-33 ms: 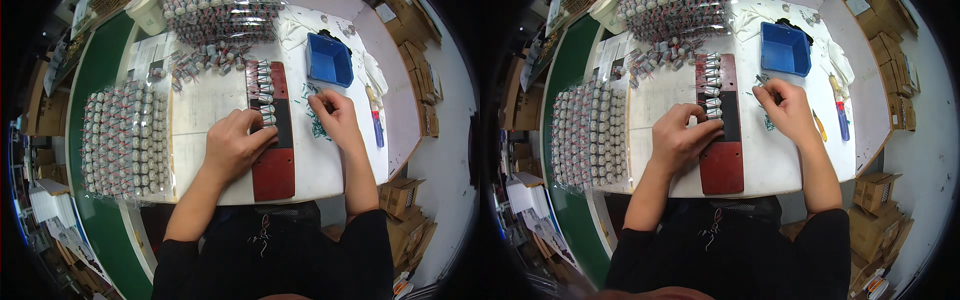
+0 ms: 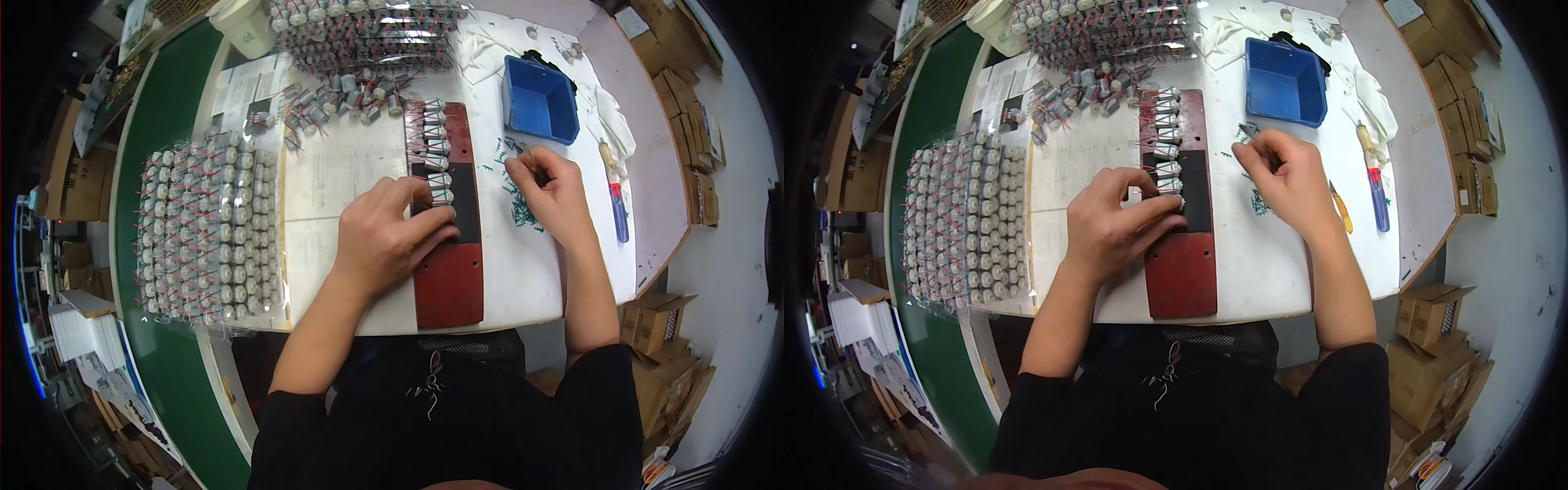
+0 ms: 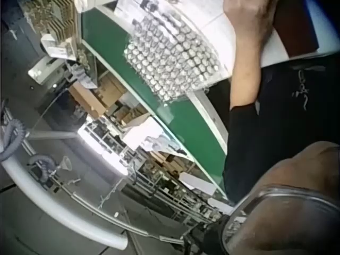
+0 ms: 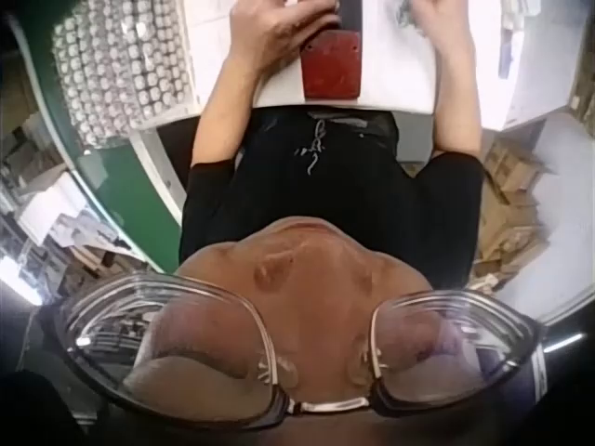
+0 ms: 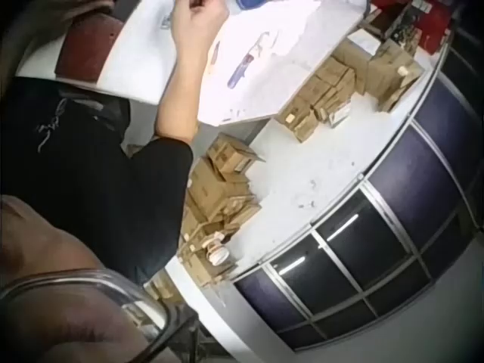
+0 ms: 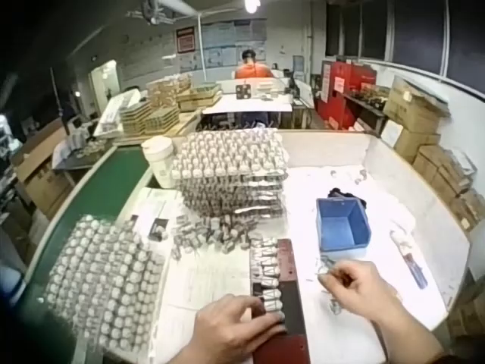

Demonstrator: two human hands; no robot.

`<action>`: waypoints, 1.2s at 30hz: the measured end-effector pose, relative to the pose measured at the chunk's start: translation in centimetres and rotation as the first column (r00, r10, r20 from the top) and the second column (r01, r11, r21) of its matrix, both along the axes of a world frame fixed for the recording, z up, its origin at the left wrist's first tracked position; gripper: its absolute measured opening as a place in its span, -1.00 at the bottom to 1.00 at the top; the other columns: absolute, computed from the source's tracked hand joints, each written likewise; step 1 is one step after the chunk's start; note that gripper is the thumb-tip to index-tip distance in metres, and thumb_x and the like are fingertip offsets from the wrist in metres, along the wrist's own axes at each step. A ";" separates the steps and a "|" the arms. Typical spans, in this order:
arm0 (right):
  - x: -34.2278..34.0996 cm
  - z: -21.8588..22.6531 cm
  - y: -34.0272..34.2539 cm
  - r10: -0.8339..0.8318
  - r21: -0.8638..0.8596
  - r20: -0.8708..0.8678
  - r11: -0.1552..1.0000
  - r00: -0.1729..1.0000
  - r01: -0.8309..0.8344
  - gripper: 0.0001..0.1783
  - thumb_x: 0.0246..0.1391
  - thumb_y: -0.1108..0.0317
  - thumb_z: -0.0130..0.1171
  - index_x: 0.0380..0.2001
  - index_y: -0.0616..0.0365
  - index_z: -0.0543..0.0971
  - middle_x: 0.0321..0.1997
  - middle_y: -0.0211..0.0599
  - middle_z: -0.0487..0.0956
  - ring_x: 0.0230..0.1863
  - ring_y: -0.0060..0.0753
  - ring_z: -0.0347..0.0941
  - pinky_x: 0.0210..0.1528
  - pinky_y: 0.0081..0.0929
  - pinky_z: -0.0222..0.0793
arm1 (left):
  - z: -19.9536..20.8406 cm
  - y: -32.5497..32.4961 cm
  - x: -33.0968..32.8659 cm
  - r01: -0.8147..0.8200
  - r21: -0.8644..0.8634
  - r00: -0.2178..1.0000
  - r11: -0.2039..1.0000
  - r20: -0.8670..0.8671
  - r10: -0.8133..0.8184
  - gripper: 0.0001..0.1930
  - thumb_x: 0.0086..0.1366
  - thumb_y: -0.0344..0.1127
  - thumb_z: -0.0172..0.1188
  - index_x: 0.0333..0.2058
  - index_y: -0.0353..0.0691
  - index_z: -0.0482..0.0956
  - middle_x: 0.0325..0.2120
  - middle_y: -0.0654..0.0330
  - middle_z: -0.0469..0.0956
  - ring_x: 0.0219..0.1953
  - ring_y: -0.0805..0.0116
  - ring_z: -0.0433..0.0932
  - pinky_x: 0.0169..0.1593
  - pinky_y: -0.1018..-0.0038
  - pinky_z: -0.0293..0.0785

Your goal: Manually assembling small electronic components and wiring onto a red fixture on a production line.

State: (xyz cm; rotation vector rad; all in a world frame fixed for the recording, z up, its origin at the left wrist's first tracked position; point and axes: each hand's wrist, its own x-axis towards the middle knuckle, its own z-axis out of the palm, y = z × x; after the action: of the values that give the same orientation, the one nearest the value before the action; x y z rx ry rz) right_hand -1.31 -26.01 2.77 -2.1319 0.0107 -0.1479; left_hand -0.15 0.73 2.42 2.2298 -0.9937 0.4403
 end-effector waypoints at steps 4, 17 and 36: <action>-0.2 0.6 -1.0 -0.022 -0.210 -0.031 0.978 0.999 0.015 -0.76 0.24 0.27 0.37 -0.32 0.25 0.62 -0.45 -0.42 0.51 -0.44 -0.57 0.36 -0.37 -0.54 0.28 | -1.4 0.9 1.8 -0.343 -0.099 0.938 0.934 -0.085 0.336 -0.81 0.28 -0.30 0.36 -0.13 -0.09 0.73 -0.06 0.14 0.61 -0.09 0.09 0.55 -0.08 0.28 0.54; -0.5 0.3 -1.2 0.001 -0.568 -0.028 0.823 1.000 -0.016 -0.79 0.13 0.34 0.36 -0.18 0.14 0.64 -0.14 -0.21 0.62 -0.17 -0.03 0.61 -0.13 -0.15 0.51 | -5.5 2.7 7.2 -0.759 0.180 0.651 0.625 0.182 0.737 -0.41 0.28 -0.14 0.34 0.24 -0.22 0.46 0.21 -0.08 0.42 0.22 -0.13 0.35 0.25 0.07 0.34; 0.0 0.7 -1.0 -0.073 -0.283 0.007 0.957 0.997 0.072 -0.87 0.23 0.46 0.31 -0.20 0.27 0.62 -0.33 -0.24 0.66 -0.35 -0.43 0.54 -0.25 -0.47 0.43 | -2.2 5.6 3.6 -0.450 0.081 0.859 0.890 -0.232 0.456 -0.68 0.25 -0.32 0.35 -0.03 -0.23 0.61 -0.11 0.01 0.63 -0.02 -0.05 0.55 0.08 0.18 0.48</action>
State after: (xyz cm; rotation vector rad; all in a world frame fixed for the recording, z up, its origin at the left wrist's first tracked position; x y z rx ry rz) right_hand -1.35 -26.99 3.48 -2.4191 0.0738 -0.1993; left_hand 3.46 6.33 0.22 2.4652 -0.3377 0.3401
